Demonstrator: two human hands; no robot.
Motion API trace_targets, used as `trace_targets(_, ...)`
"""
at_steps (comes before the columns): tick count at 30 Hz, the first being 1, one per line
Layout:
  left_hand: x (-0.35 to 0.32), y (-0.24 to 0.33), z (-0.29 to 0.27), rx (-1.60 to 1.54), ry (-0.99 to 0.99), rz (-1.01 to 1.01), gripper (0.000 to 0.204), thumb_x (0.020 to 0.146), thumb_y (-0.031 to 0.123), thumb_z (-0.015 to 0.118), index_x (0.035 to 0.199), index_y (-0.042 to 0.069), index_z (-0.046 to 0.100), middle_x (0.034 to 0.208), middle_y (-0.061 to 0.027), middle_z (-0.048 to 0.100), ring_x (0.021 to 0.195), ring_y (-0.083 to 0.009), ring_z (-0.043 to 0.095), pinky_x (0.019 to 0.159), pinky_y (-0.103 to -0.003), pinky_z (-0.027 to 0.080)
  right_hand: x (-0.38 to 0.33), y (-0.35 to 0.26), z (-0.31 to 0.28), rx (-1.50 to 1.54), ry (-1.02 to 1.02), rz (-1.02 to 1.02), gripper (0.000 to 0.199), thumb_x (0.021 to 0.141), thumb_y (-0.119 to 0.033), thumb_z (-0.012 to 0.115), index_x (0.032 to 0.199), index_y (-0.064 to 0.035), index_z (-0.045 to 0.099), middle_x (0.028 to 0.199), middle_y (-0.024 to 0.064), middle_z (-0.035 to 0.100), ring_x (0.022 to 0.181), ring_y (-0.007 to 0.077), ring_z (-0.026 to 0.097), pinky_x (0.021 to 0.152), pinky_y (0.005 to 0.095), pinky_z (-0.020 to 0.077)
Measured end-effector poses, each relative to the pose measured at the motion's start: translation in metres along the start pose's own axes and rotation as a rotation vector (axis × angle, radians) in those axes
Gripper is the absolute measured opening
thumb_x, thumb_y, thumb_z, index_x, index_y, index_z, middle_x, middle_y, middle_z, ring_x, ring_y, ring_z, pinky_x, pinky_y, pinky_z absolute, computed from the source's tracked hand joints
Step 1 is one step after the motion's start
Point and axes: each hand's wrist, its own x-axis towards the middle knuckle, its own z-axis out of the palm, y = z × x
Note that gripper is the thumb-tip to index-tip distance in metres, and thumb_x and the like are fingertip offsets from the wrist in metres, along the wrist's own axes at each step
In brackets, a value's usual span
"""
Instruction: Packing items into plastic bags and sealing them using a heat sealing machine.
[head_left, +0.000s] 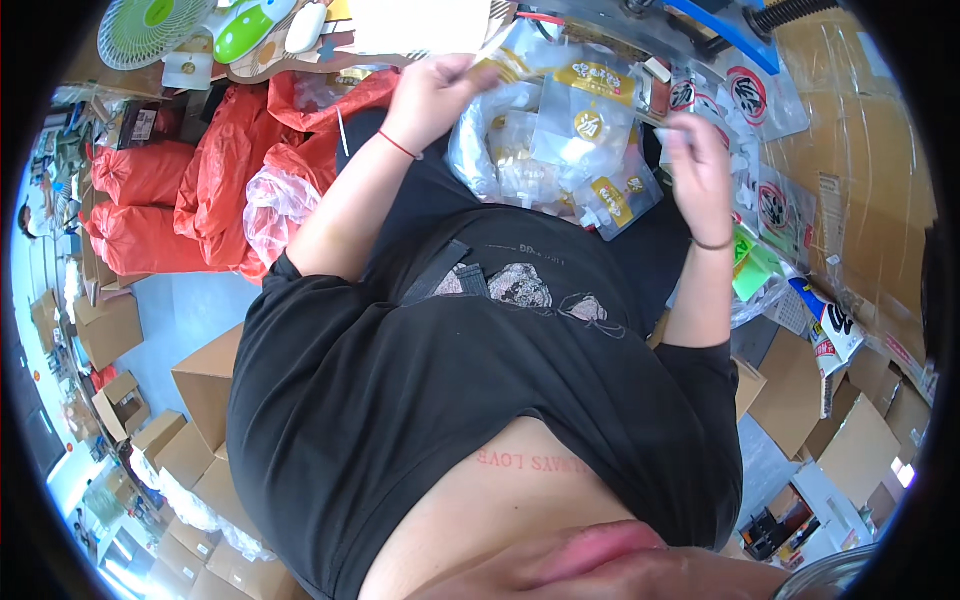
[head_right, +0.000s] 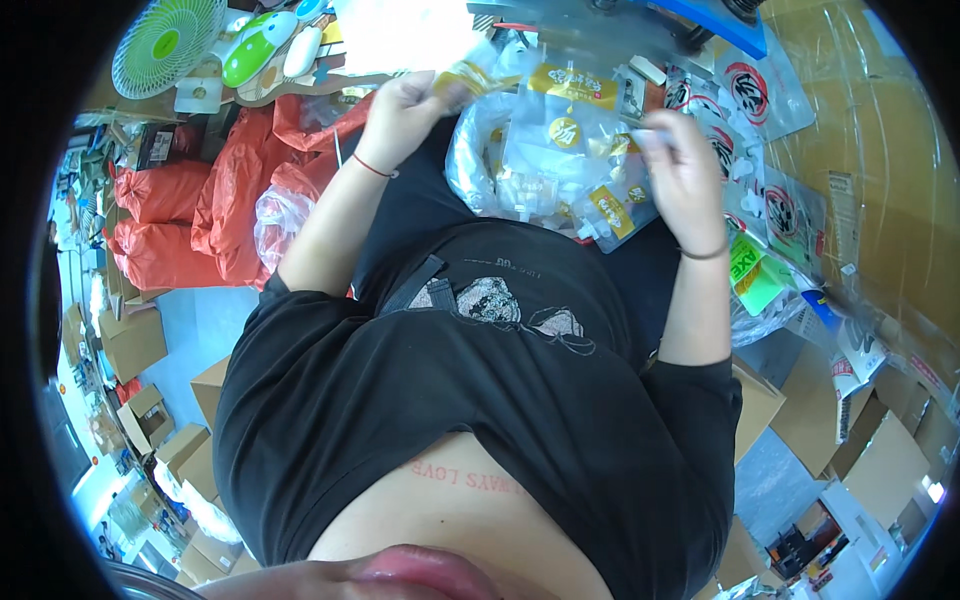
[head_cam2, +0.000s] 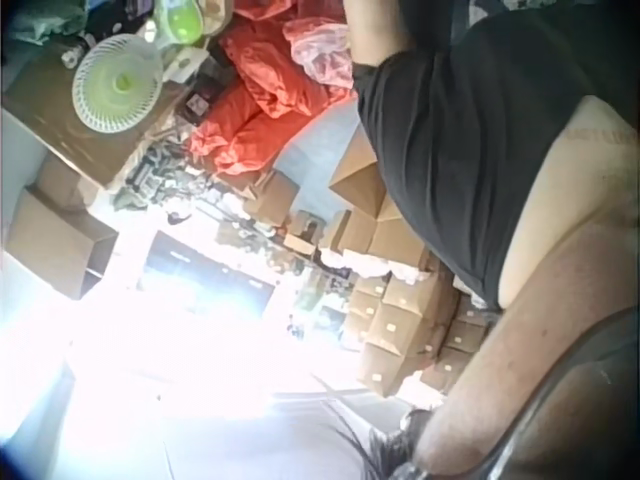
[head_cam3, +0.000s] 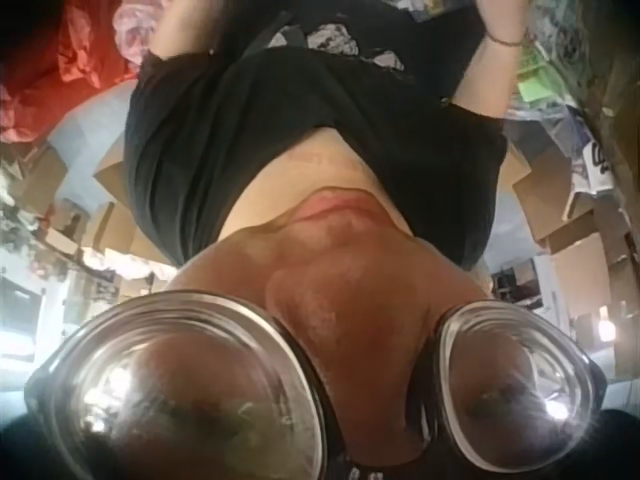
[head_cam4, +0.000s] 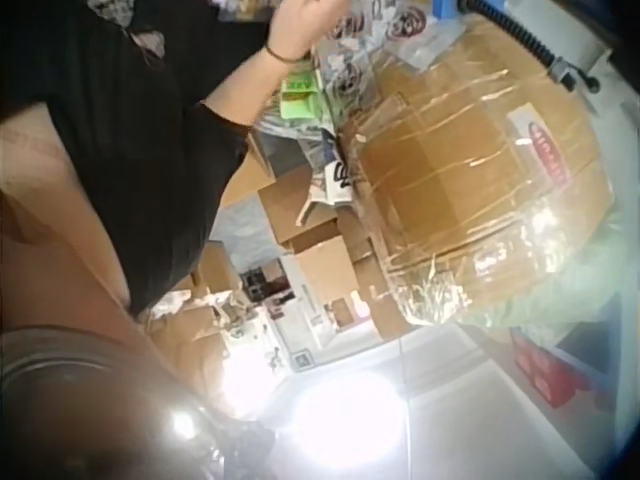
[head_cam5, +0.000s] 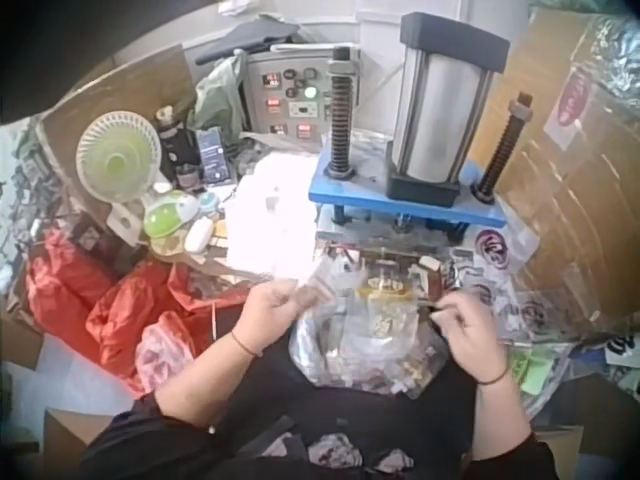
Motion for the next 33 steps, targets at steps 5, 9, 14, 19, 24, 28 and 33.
trace_targets(5,-0.008,0.037,0.043,0.045,-0.278,-0.064,0.023,0.090,0.025,0.072,0.093,0.002,0.074,0.076,0.0009,0.068,0.070,-0.0024,0.056,0.067,-0.022,0.047,0.026,-0.027,0.020,0.250,-0.094,-0.094,0.015,0.094,-0.016,0.066,0.098,-0.0017,0.063,0.085,0.0010,0.062,0.074,0.0089,0.054,0.066,0.0245,0.0445)
trace_targets(9,-0.014,0.039,0.067,-0.159,-0.496,-0.204,0.023,0.093,0.021,0.069,0.103,0.000,0.072,0.085,0.0004,0.070,0.075,-0.0035,0.059,0.070,-0.021,0.049,0.039,-0.038,0.020,0.174,-0.126,-0.004,0.017,0.098,-0.018,0.060,0.099,-0.0011,0.063,0.088,0.0016,0.063,0.080,0.0096,0.055,0.071,0.0259,0.0449)
trace_targets(14,-0.023,0.039,0.091,-0.654,-0.639,-0.413,0.026,0.095,0.022,0.067,0.109,0.000,0.069,0.092,-0.0028,0.071,0.083,-0.0060,0.063,0.075,-0.021,0.051,0.038,-0.015,-0.001,0.203,-0.411,-0.060,0.024,0.101,-0.023,0.055,0.103,-0.0007,0.063,0.089,0.0021,0.063,0.084,0.0103,0.056,0.076,0.0269,0.0449)
trace_targets(19,-0.027,0.037,0.102,-0.762,-0.710,-0.545,0.026,0.095,0.025,0.065,0.110,0.003,0.067,0.089,-0.0006,0.072,0.084,-0.0047,0.066,0.072,-0.019,0.051,0.032,-0.004,-0.011,0.141,-0.400,-0.039,0.026,0.102,-0.024,0.052,0.104,-0.0006,0.064,0.088,0.0017,0.062,0.083,0.0103,0.055,0.075,0.0252,0.0442)
trace_targets(24,-0.024,0.037,0.105,-0.662,-0.660,-0.545,0.025,0.095,0.026,0.066,0.106,0.003,0.069,0.089,-0.0013,0.072,0.079,-0.0041,0.064,0.069,-0.020,0.051,0.026,0.006,-0.015,0.195,-0.358,0.023,0.027,0.101,-0.025,0.055,0.102,0.0006,0.064,0.083,0.0020,0.062,0.078,0.0121,0.056,0.073,0.0262,0.0450)
trace_targets(28,-0.021,0.025,0.106,-0.257,-0.678,-0.275,0.027,0.094,0.024,0.068,0.107,0.001,0.069,0.094,-0.0041,0.071,0.081,-0.0073,0.066,0.075,-0.021,0.052,0.026,0.004,-0.003,0.294,-0.195,0.160,0.024,0.098,-0.022,0.060,0.098,0.0009,0.065,0.079,0.0018,0.062,0.075,0.0112,0.056,0.069,0.0255,0.0455)
trace_targets(33,-0.027,0.038,0.109,-0.474,-0.623,-0.436,0.027,0.092,0.026,0.071,0.103,0.002,0.071,0.088,-0.0014,0.071,0.075,-0.0045,0.061,0.069,-0.019,0.048,0.026,-0.002,-0.003,0.158,-0.282,-0.021,0.013,0.095,-0.013,0.064,0.095,-0.0008,0.068,0.083,-0.0016,0.064,0.077,0.0056,0.055,0.069,0.0207,0.0440)
